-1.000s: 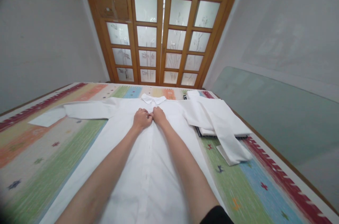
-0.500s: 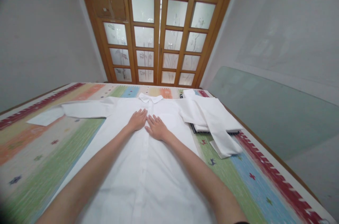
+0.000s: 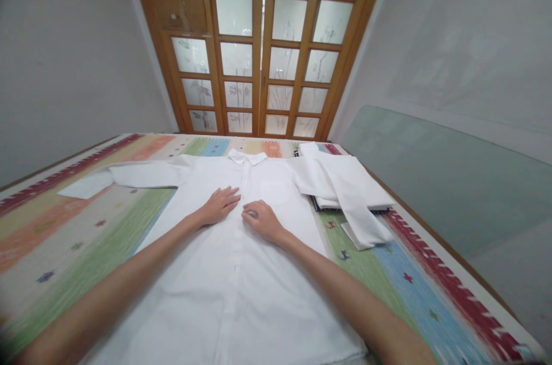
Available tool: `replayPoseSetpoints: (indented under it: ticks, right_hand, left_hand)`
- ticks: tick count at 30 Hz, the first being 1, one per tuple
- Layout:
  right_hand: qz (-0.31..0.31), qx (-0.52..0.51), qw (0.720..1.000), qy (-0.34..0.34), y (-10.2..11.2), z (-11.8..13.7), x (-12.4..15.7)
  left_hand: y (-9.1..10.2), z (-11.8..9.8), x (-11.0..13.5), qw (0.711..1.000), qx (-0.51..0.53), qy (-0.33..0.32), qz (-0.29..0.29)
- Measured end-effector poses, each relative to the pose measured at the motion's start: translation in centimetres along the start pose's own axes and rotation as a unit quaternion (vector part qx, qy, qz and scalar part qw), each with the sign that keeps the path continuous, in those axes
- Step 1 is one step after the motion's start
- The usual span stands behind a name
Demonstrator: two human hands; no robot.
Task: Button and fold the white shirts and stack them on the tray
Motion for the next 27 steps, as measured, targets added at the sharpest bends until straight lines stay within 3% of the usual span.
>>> replayPoseSetpoints:
  ticks: [3,8,13,19,27]
  right_hand:
    - [-0.07,0.01,0.996,-0.049,1.1,-1.4,-1.5]
    - [-0.079,0.074,0.987,-0.123,0.9,-2.7,-4.4]
    - [-0.069,0.07,0.979,-0.18,0.9,-3.6,-5.4]
    - [-0.063,-0.103,0.96,-0.251,0.5,-6.2,-4.1]
    - [-0.058,-0.088,0.972,-0.211,0.4,-6.6,-4.6]
  left_hand:
    - [0.7,0.0,-0.8,0.999,0.036,0.016,-0.03]
    - [2.7,0.1,-1.9,0.991,0.087,0.053,-0.087]
    - [2.3,0.7,-2.6,0.983,0.147,0.107,-0.034]
    - [2.0,1.1,-2.5,0.97,0.171,0.173,-0.003]
    - [0.2,0.9,-2.0,0.941,0.254,0.211,0.072]
Point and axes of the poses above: each hand's wrist, its own x-axis away from the middle knuckle, its own y-axis out of the back of the hand, z = x × y, the point moved 10 cm from there along -x, towards the middle knuckle, and after that the axes turned 9 degrees about -x, right-handed, at the moved point
